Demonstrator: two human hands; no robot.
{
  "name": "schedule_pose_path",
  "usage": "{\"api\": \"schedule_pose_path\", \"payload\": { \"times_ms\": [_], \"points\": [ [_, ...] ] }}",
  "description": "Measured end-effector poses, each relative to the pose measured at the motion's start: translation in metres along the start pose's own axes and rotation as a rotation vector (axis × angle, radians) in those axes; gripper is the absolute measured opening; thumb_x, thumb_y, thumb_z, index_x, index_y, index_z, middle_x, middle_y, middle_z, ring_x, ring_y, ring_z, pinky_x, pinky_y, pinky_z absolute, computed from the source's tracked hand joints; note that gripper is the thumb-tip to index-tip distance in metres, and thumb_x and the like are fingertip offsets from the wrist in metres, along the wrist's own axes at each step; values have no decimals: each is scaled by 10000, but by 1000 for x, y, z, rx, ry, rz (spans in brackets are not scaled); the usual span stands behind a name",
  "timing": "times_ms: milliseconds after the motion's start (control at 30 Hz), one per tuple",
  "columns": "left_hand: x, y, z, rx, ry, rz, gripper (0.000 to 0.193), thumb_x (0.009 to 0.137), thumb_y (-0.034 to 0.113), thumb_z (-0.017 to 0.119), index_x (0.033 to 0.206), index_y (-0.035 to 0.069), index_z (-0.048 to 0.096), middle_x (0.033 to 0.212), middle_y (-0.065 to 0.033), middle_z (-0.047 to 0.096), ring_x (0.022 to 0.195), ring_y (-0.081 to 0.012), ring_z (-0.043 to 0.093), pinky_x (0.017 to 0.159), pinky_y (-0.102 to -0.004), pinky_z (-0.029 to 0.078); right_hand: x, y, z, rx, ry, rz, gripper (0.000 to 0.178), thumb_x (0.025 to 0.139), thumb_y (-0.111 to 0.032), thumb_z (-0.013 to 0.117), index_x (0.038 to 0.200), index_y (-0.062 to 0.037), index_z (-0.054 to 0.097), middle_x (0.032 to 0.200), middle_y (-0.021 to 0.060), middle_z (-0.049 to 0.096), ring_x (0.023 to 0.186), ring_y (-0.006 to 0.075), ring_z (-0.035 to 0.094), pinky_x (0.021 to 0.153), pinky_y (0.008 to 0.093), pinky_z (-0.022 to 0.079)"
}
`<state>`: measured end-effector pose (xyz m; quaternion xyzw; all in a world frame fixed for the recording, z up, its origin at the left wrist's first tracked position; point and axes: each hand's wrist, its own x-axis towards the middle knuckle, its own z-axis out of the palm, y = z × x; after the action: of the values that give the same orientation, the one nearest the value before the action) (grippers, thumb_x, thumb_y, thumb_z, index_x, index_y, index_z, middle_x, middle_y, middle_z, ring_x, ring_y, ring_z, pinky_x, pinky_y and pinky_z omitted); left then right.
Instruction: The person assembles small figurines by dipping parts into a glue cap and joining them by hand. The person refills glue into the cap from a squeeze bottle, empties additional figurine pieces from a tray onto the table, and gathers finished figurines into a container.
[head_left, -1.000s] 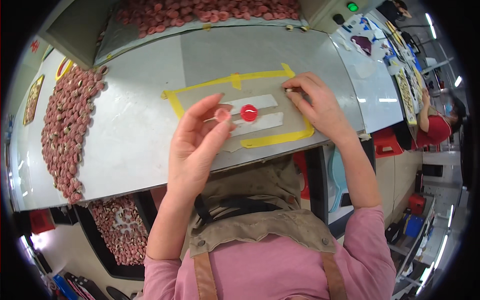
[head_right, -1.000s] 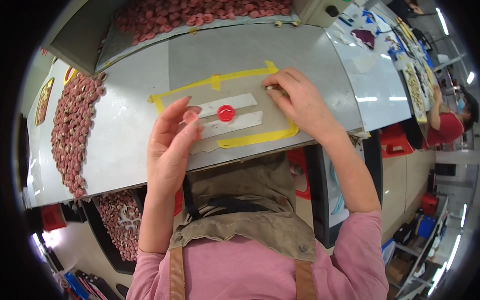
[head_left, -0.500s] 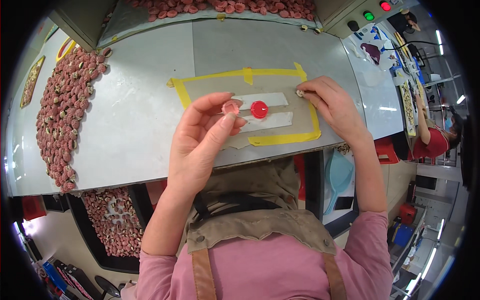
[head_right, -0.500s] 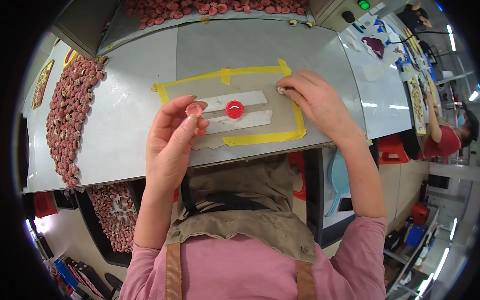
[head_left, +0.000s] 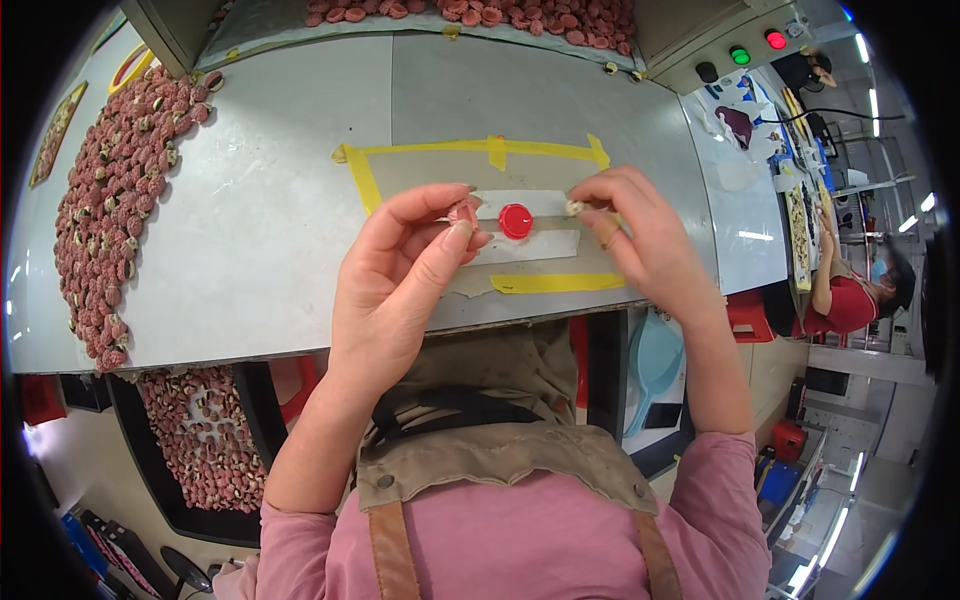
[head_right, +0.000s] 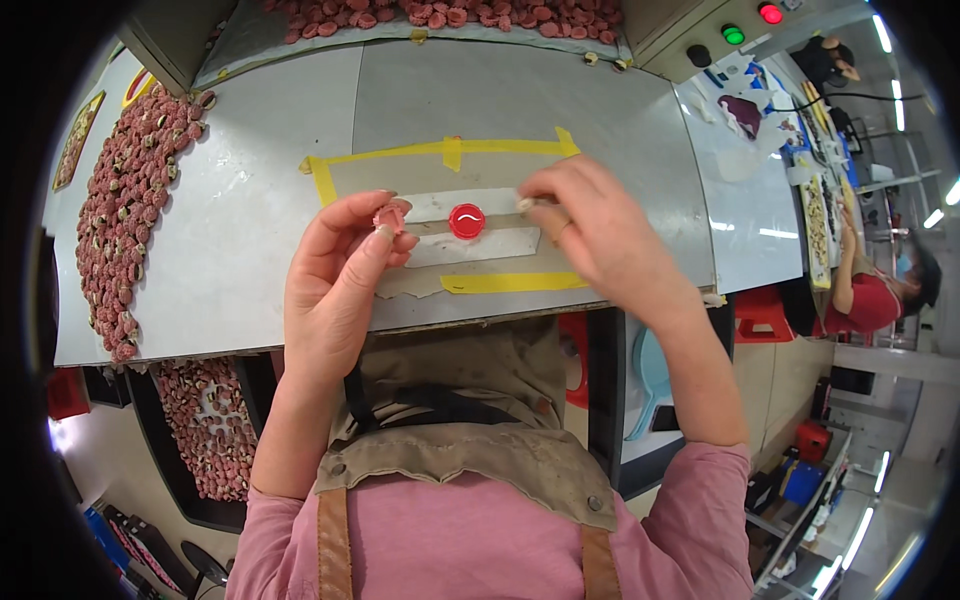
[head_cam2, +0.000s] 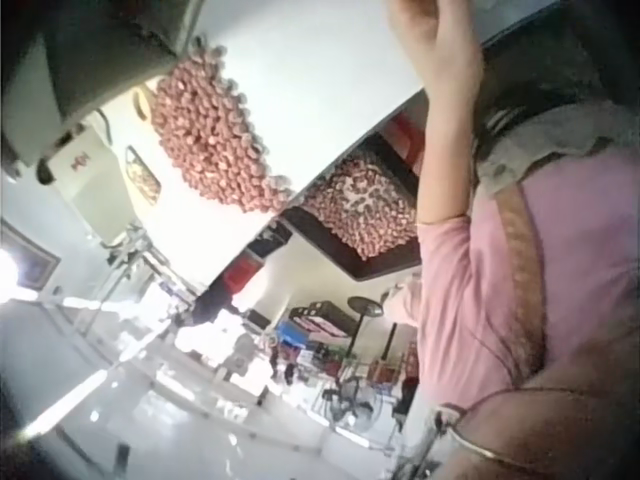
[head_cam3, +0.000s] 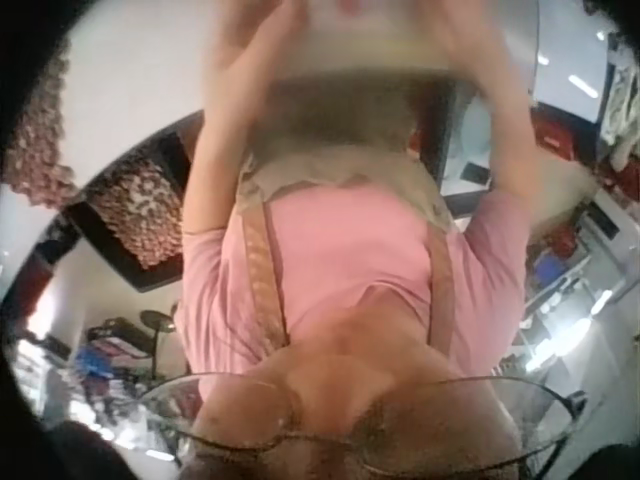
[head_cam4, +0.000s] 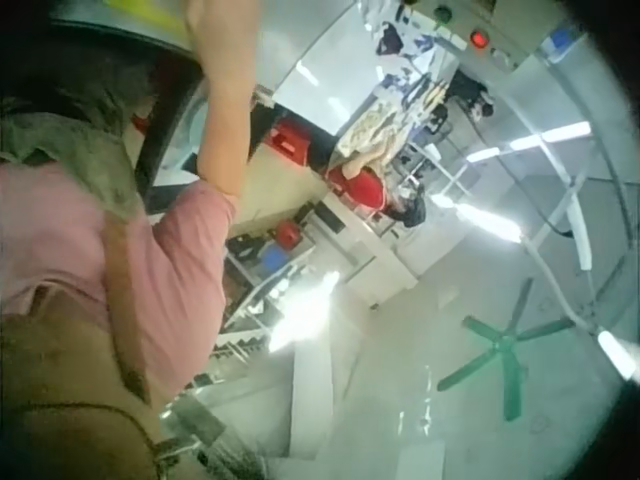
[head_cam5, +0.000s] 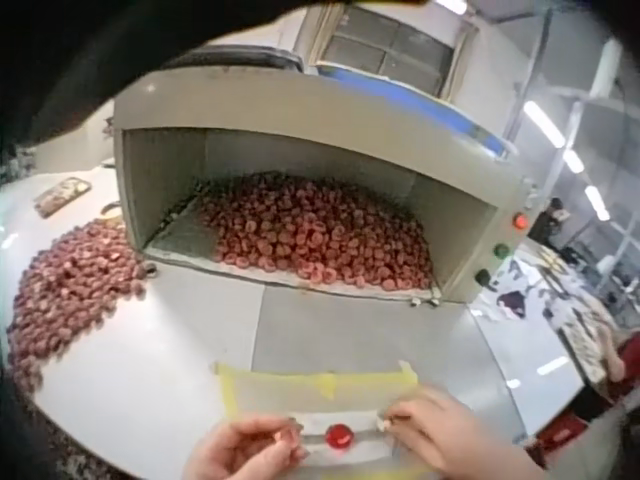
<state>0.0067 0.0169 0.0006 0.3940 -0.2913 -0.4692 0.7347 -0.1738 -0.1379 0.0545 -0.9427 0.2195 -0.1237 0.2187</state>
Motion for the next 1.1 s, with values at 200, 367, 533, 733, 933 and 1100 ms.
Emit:
{"api": "schedule_pose_path", "payload": {
  "times_ms": [200, 367, 533, 733, 933, 1100],
  "points": [
    [-2, 3, 2, 39, 3, -12, 299, 942, 54, 531, 1230, -16, 492, 1111, -59, 565, 1024, -124, 566, 930, -295, 480, 14, -19, 24, -97, 26, -206, 170, 817, -44, 618, 983, -33, 585, 908, 110, 543, 860, 284, 545, 748, 362, 465],
    [-1, 1, 4, 3, 42, 6, 299, 938, 61, 543, 1225, -14, 498, 1111, -71, 581, 1023, -127, 567, 915, -278, 479, 15, -21, 33, -116, 51, -185, 168, 809, -42, 626, 972, -35, 590, 889, 105, 541, 846, 283, 546, 725, 366, 468],
    [-3, 3, 4, 36, 25, -18, 292, 938, 70, 549, 1214, -14, 502, 1117, -77, 585, 1018, -127, 569, 902, -269, 476, 13, -24, 37, -120, 123, -136, 159, 807, -35, 626, 961, -31, 589, 888, 111, 543, 838, 288, 551, 714, 369, 469],
    [-3, 3, 7, 63, 40, -19, 280, 942, 73, 543, 1204, -18, 506, 1124, -78, 583, 1024, -124, 566, 906, -270, 474, 10, -23, 40, -90, 136, -105, 166, 812, -29, 616, 975, -22, 587, 891, 122, 545, 829, 286, 559, 707, 362, 475],
    [-3, 7, 13, 84, 47, -48, 263, 948, 77, 535, 1189, -25, 515, 1119, -77, 588, 1035, -123, 565, 913, -267, 466, -5, -17, 43, 481, 154, 155, 157, 873, -21, 578, 1029, -8, 573, 984, 86, 555, 893, 171, 570, 765, 285, 472],
    [0, 6, 23, 168, 43, -51, 265, 960, 146, 528, 1186, 8, 551, 1082, -67, 623, 965, -125, 590, 854, -262, 462, -11, -23, 49, 830, 291, 139, 176, 924, -43, 538, 1096, -8, 533, 1032, 32, 520, 931, 105, 521, 827, 234, 424]
  ]
}}
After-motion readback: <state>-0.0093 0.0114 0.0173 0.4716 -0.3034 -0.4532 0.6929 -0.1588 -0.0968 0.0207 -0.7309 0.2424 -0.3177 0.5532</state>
